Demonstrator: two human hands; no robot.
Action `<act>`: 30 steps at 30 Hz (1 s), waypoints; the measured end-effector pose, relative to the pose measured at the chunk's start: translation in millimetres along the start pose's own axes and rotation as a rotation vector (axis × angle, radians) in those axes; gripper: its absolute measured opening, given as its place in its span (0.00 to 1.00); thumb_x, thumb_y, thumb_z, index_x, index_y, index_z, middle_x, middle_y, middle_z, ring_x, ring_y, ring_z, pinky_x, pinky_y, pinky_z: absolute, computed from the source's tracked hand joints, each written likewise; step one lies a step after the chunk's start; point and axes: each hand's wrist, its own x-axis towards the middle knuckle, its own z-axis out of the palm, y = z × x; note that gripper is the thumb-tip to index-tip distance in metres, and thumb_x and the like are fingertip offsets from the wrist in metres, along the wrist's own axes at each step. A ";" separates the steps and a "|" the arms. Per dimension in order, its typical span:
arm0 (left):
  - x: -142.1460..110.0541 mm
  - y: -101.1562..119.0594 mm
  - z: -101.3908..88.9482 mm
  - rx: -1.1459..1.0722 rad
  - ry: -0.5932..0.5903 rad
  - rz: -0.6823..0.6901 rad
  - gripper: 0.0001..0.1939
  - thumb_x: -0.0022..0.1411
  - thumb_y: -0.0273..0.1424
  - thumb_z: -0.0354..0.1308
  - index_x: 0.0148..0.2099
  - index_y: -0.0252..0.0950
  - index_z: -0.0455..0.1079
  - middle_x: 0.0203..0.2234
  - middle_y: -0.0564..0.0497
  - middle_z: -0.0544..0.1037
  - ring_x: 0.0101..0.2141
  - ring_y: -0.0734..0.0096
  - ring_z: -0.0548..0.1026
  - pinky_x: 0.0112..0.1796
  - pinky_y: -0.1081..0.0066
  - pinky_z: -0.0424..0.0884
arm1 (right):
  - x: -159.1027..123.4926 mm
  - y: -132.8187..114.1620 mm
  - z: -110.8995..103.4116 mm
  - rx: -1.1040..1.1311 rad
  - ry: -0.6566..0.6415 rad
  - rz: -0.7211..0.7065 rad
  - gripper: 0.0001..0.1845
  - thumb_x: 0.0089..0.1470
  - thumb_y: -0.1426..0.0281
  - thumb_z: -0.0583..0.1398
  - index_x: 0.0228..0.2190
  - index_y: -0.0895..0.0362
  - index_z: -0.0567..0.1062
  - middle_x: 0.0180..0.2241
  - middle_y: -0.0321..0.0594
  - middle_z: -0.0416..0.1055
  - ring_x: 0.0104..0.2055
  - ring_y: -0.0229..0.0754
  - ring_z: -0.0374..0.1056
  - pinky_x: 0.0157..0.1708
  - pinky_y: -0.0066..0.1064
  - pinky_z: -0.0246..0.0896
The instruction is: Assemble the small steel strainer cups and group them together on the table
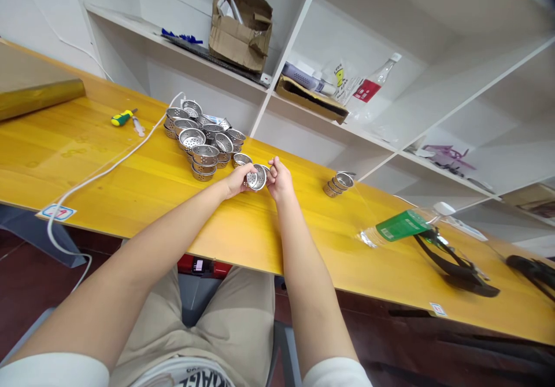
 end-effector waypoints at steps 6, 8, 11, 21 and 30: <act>-2.7 3.2 2.2 0.039 -0.033 0.013 0.15 0.48 0.37 0.60 0.35 0.32 0.75 0.29 0.46 0.79 0.29 0.66 0.75 0.28 0.70 0.71 | 0.6 -0.4 -1.5 -0.018 0.021 -0.005 0.19 0.66 0.57 0.61 0.27 0.55 0.69 0.12 0.21 0.50 0.12 0.29 0.44 0.14 0.22 0.44; -4.2 4.0 2.6 0.056 -0.052 0.005 0.15 0.47 0.38 0.60 0.35 0.32 0.74 0.28 0.46 0.79 0.29 0.66 0.74 0.28 0.70 0.71 | -0.1 -1.0 -1.9 -0.020 0.034 -0.009 0.19 0.67 0.58 0.60 0.27 0.55 0.69 0.12 0.22 0.50 0.12 0.29 0.45 0.14 0.22 0.44; -4.3 3.2 3.3 0.068 -0.042 0.014 0.14 0.46 0.37 0.60 0.33 0.33 0.74 0.27 0.47 0.77 0.27 0.68 0.73 0.27 0.71 0.70 | -0.3 -1.2 -2.9 -0.021 0.047 0.001 0.18 0.68 0.60 0.58 0.27 0.55 0.69 0.12 0.22 0.51 0.12 0.28 0.44 0.13 0.22 0.42; -0.1 -1.3 0.2 0.063 -0.055 -0.006 0.11 0.48 0.34 0.60 0.33 0.33 0.74 0.27 0.47 0.79 0.28 0.67 0.75 0.31 0.70 0.72 | 1.5 1.0 -4.0 -0.057 0.011 0.040 0.20 0.63 0.54 0.63 0.27 0.54 0.68 0.12 0.22 0.51 0.12 0.29 0.43 0.12 0.22 0.40; 2.5 -3.9 -0.2 0.064 -0.040 0.067 0.15 0.46 0.35 0.60 0.37 0.34 0.74 0.30 0.48 0.80 0.30 0.68 0.76 0.31 0.72 0.70 | 2.8 2.1 -4.2 -0.036 0.003 0.063 0.20 0.63 0.56 0.63 0.26 0.55 0.68 0.11 0.22 0.51 0.12 0.29 0.43 0.12 0.21 0.43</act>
